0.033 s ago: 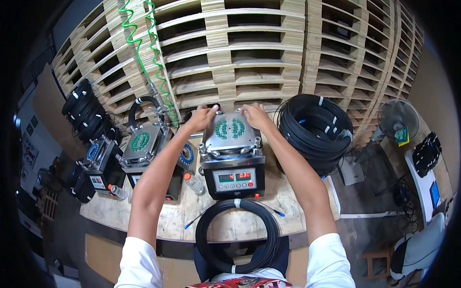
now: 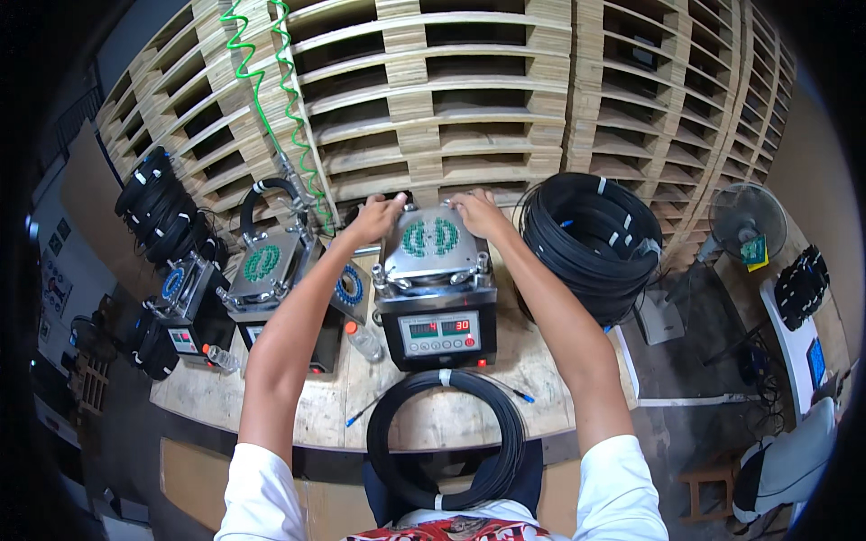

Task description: Polishing fiber optic cable connectors using a specialized polishing machine in a factory setting.

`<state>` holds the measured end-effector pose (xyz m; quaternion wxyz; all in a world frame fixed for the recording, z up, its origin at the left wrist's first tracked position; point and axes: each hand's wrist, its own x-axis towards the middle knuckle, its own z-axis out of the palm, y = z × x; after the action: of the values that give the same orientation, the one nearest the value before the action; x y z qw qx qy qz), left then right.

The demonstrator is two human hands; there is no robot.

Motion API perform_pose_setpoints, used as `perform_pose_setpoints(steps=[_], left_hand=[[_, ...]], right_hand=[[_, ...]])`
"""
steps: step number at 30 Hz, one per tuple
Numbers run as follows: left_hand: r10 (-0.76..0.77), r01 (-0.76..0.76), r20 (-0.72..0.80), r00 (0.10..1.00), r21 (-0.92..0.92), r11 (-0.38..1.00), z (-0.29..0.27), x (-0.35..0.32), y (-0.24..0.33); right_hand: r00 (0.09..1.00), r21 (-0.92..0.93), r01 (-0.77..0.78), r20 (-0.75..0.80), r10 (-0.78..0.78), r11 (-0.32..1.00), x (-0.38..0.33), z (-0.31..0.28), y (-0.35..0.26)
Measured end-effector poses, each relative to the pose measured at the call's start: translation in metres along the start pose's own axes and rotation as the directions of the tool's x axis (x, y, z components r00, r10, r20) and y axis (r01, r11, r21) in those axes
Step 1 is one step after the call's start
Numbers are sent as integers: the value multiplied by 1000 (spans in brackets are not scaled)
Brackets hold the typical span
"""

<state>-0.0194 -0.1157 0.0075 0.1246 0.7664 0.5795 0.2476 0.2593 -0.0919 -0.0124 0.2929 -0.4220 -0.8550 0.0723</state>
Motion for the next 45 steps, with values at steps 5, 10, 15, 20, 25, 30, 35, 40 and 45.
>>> perform_pose_setpoints(steps=[5,10,15,20,25,30,35,40,45], left_hand=[[54,-108,-218,974,-243,964,18,-29,-13],[4,-93,-249,968,-346,933,21,-52,5],[-58,-127,-274,960,-610,782,21,-114,13],[-25,-84,-370,929,-275,958,50,-261,7],[-77,73,-28,997,-146,987,101,-340,3],[-237,289,453,859,-48,956,104,-333,7],[-240,274,420,875,-23,961,116,-348,-27],[-231,261,381,895,-27,965,110,-345,-8],[-172,133,334,927,137,982,78,-358,9]], right_hand=[[984,54,-136,-105,141,989,2,10,-3],[988,-125,-150,-57,143,981,8,13,2],[955,190,82,-294,-22,978,-39,7,15],[859,499,-23,-434,272,866,-152,-2,-38],[894,518,-318,-113,433,794,-257,42,-45],[819,437,-574,285,498,693,-321,74,-22],[886,124,-353,362,289,927,-332,75,-99],[860,86,-407,372,350,909,-328,67,-100],[902,-102,-239,346,260,966,-317,44,-133]])
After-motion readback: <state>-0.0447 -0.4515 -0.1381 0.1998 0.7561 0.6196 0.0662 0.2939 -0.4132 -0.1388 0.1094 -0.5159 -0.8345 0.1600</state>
